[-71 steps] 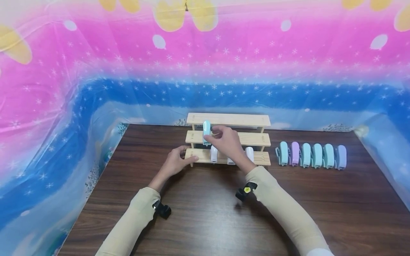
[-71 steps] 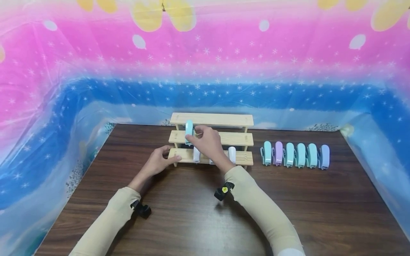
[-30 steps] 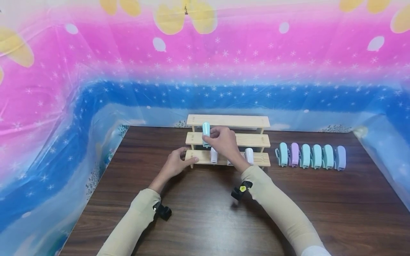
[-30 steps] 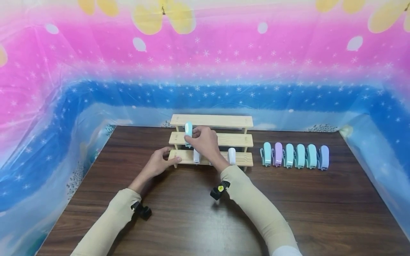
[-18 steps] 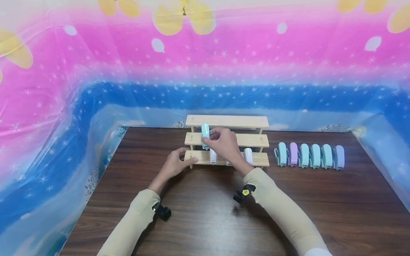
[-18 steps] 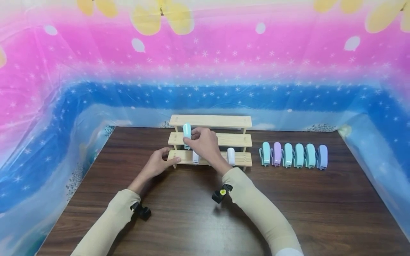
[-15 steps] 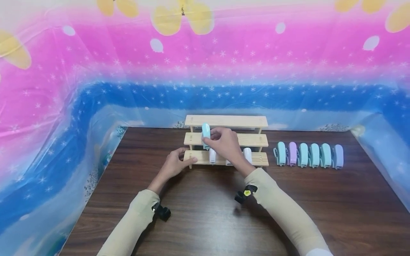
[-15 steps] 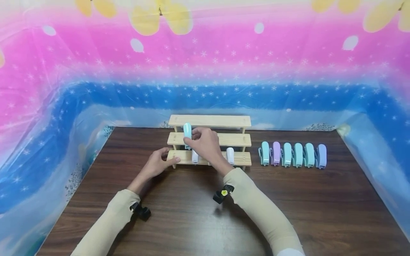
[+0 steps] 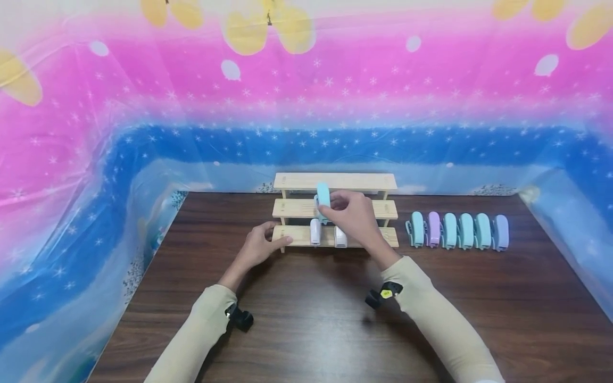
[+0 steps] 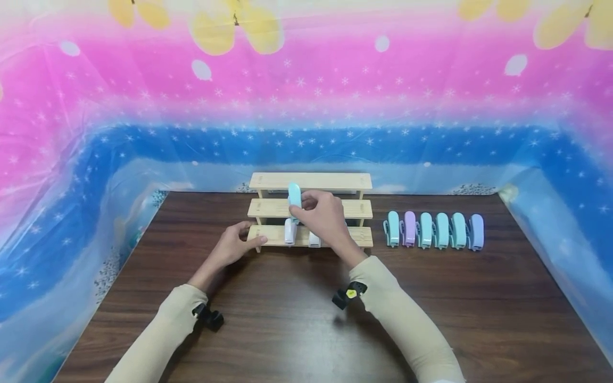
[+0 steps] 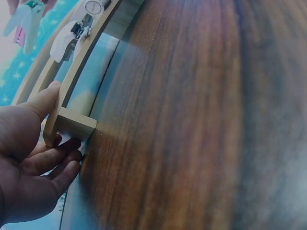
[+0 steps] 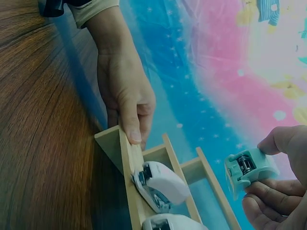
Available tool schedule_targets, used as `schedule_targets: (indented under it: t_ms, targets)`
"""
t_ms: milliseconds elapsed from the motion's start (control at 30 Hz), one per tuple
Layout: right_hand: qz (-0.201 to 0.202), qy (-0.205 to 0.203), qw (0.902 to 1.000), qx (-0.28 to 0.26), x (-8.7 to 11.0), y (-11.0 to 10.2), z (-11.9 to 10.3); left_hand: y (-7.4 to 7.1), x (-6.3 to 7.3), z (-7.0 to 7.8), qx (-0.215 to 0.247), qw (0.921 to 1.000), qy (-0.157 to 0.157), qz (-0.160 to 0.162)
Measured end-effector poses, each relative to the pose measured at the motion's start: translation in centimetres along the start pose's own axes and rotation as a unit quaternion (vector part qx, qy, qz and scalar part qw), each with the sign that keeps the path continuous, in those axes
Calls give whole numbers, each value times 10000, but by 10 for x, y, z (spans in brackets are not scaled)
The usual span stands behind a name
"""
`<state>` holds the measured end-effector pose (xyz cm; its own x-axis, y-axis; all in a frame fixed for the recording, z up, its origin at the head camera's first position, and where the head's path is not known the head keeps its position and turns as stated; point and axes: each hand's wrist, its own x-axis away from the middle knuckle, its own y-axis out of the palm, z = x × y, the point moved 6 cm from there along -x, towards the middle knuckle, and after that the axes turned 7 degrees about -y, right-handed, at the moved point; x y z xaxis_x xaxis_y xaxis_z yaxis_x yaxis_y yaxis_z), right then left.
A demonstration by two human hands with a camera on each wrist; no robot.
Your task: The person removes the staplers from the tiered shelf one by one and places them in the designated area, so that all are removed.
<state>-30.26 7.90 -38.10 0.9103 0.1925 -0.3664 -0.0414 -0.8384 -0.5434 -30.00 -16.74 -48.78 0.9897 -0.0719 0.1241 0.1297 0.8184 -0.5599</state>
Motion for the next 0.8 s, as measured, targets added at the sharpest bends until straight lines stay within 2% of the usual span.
schedule_targets:
  t_ms: [800]
  targets:
    - [258,440,9986,170,19,-45,23,1,-2,-1,-119,9999,47,10]
